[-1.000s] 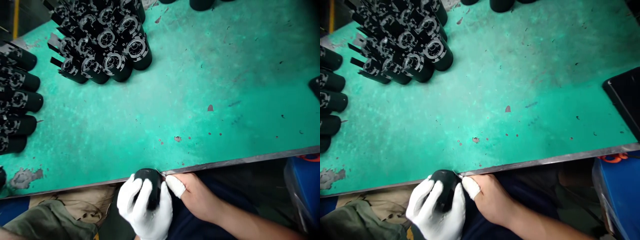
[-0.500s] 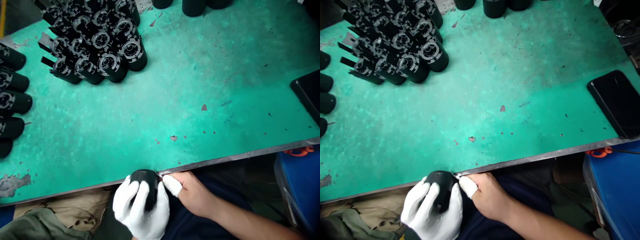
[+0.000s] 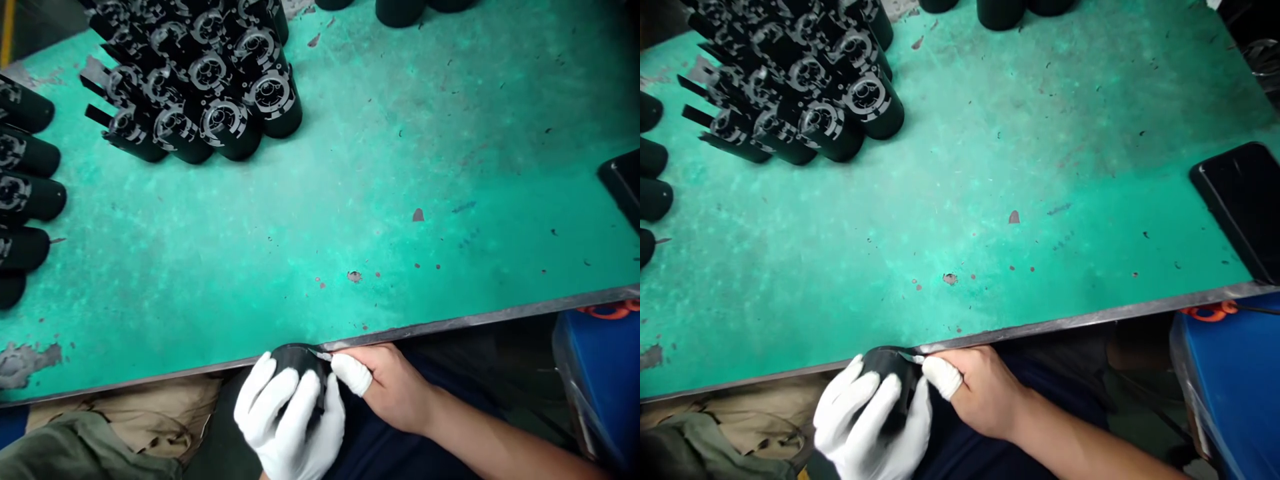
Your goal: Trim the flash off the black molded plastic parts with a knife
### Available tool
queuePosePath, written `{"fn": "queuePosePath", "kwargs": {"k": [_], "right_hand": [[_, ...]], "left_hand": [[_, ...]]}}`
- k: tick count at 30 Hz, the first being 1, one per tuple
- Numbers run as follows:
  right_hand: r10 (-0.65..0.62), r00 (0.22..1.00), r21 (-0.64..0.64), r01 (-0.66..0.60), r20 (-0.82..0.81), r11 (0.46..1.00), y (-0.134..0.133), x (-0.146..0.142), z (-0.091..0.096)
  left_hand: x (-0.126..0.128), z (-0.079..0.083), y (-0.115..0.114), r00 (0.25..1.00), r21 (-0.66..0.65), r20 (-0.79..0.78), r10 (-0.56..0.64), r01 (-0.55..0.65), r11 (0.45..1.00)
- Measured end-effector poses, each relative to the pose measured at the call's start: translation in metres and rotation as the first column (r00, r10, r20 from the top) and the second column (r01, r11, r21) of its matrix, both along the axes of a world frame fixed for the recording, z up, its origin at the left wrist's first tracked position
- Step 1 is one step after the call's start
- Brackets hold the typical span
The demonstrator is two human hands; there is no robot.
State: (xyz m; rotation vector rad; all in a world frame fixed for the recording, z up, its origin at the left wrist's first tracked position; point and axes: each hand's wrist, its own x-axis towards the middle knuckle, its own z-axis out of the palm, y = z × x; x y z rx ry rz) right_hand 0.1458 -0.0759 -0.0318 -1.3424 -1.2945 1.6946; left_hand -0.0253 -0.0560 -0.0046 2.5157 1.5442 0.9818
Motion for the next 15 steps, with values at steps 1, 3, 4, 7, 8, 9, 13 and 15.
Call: {"fn": "queuePosePath", "kwargs": {"k": [1,3,4,7,8,9,13,15], "right_hand": [[-0.009,1.000,-0.005,0.009,0.001,1.000,0.0004,-0.0016,0.0006],[-0.050,0.999,-0.024,0.050,-0.019,0.998,0.0011,-0.0050,0.0026],[-0.075,0.997,-0.036,0.074,-0.036,0.997,0.0015,-0.0066,0.0037],[-0.114,0.989,-0.064,0.108,-0.096,0.992,0.0028,-0.0090,0.0059],[-0.112,0.987,-0.073,0.104,-0.116,0.992,0.0032,-0.0088,0.0059],[-0.109,0.986,-0.079,0.099,-0.130,0.992,0.0036,-0.0082,0.0056],[-0.068,0.989,-0.061,0.060,-0.135,0.996,0.0044,-0.0030,0.0021],[-0.033,0.993,-0.043,0.028,-0.113,0.999,0.0041,-0.0007,0.0002]], "left_hand": [[0.0004,-0.0013,0.0000,1.000,0.009,0.007,0.006,-0.006,1.000],[0.0003,-0.0039,-0.0002,1.000,0.031,0.015,-0.001,0.000,1.000],[0.0000,-0.0049,-0.0002,1.000,0.039,0.015,-0.009,0.008,0.999],[-0.0013,-0.0061,0.0000,1.000,0.060,0.010,-0.019,0.018,0.998],[-0.0014,-0.0062,0.0002,1.000,0.060,0.010,-0.015,0.015,0.998],[-0.0015,-0.0061,0.0003,1.000,0.058,0.012,-0.011,0.011,0.998],[-0.0008,-0.0060,0.0003,1.000,0.058,0.025,-0.010,0.009,0.998],[-0.0011,-0.0058,0.0005,0.999,0.057,0.031,-0.014,0.012,0.998]]}}
